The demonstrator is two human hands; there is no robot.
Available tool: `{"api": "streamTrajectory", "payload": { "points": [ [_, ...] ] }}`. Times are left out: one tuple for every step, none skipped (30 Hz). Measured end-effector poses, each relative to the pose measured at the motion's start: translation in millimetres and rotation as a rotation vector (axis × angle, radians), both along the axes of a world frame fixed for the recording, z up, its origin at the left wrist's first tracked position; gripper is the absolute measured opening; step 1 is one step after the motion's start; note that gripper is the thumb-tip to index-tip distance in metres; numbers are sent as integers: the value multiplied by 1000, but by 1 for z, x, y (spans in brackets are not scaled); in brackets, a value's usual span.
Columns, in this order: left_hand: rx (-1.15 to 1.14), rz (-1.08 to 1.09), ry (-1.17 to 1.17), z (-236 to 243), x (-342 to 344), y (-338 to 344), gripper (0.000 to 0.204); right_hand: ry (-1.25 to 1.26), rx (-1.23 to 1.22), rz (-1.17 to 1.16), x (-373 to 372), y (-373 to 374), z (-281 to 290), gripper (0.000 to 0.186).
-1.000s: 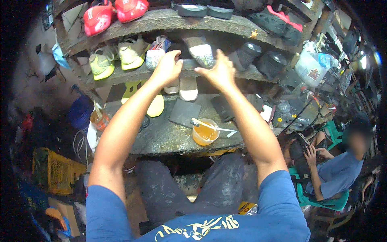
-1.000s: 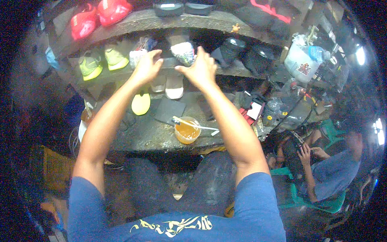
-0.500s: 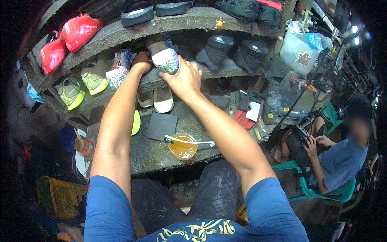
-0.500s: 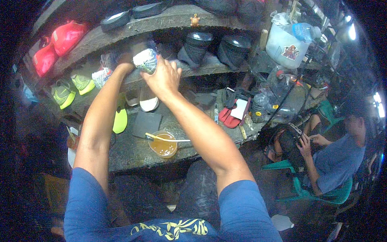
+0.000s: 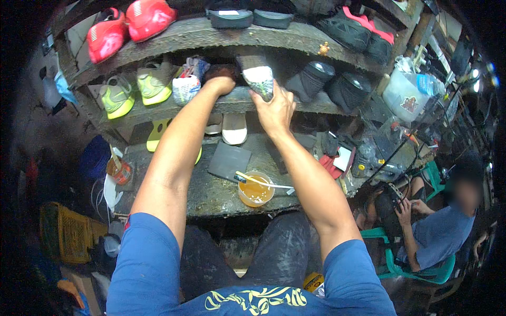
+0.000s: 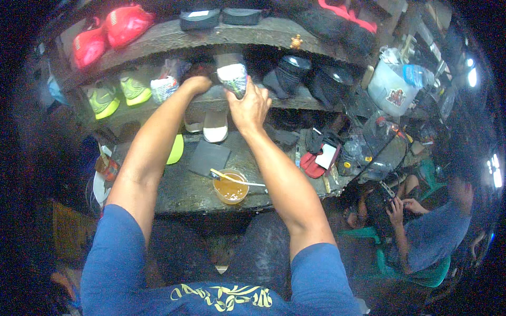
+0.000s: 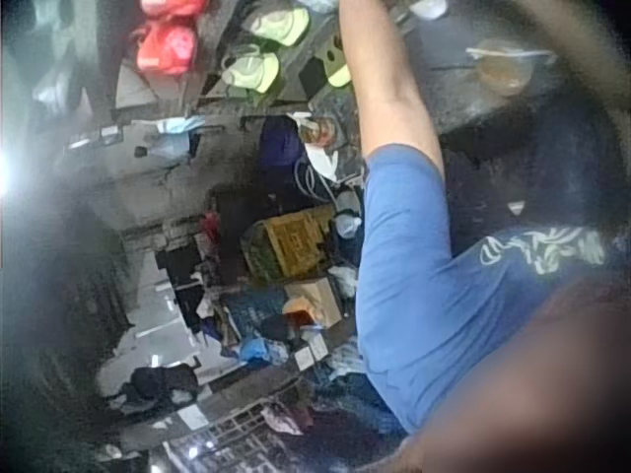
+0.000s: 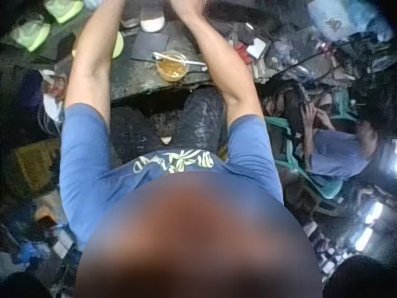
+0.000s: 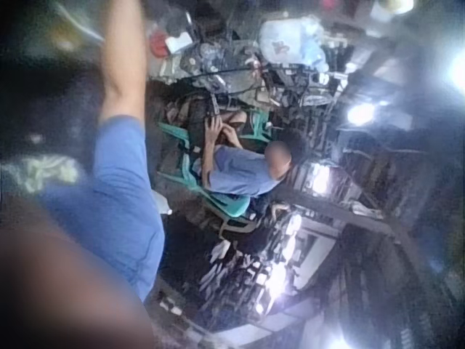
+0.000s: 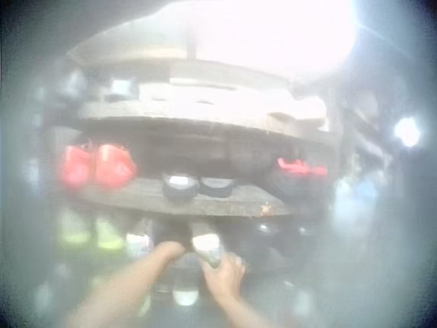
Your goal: The person paints the soles of multiple shoes using a small brush and a yellow liquid from a cup. They handle a white sneaker with blue patterns and a bright yellow sneaker, repeatedly dipping the brush and applying the liquid to the sole surfaces.
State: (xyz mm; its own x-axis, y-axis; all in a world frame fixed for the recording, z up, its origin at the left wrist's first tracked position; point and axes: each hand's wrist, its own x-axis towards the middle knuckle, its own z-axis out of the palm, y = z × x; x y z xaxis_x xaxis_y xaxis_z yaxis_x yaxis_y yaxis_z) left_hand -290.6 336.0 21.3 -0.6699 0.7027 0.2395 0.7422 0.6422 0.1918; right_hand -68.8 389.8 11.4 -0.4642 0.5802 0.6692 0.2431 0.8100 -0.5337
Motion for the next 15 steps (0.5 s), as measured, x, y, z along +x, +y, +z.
{"api": "streamTrajectory", "payload": {
  "points": [
    [49, -13, -51, 2, 9, -4, 40, -13, -15, -8, 0, -1, 0, 78],
    [15, 11, -73, 6, 19, -14, 39, -24, 4, -12, 0, -1, 1, 79],
    [-4, 46, -83, 8, 35, -25, 38, -38, 11, -24, 0, -1, 2, 80],
    [156, 17, -106, 8, 54, -39, 37, -49, 19, -32, 0, -1, 3, 81],
    [359, -2, -87, 8, 72, -55, 35, -61, 0, -17, 0, -1, 4, 82],
    [572, -115, 33, 8, 89, -73, 31, -68, -14, 2, 0, -1, 4, 84],
    [732, -222, 193, 10, 101, -91, 28, -57, -4, 32, 1, 0, 4, 85],
    [807, -224, 288, 10, 111, -112, 28, -87, -13, 39, 1, 0, 4, 90],
    [888, -239, 401, 11, 115, -131, 28, -128, -40, 15, 2, -1, 5, 91],
    [875, -112, 376, 13, 114, -146, 33, -138, -39, -2, 4, -3, 7, 93],
    [927, -35, 444, 13, 112, -160, 39, -145, -35, -30, 7, -7, 10, 94],
    [906, 47, 366, 14, 106, -168, 53, -135, -46, -51, 12, -13, 13, 101],
    [837, 94, 336, 14, 101, -175, 66, -90, -14, -88, 19, -23, 15, 101],
    [802, 54, 255, 14, 95, -178, 68, 42, 11, -67, 28, -34, 18, 98],
    [724, 38, 118, 16, 90, -180, 72, 106, -40, -73, 40, -47, 21, 94]
  ]
}}
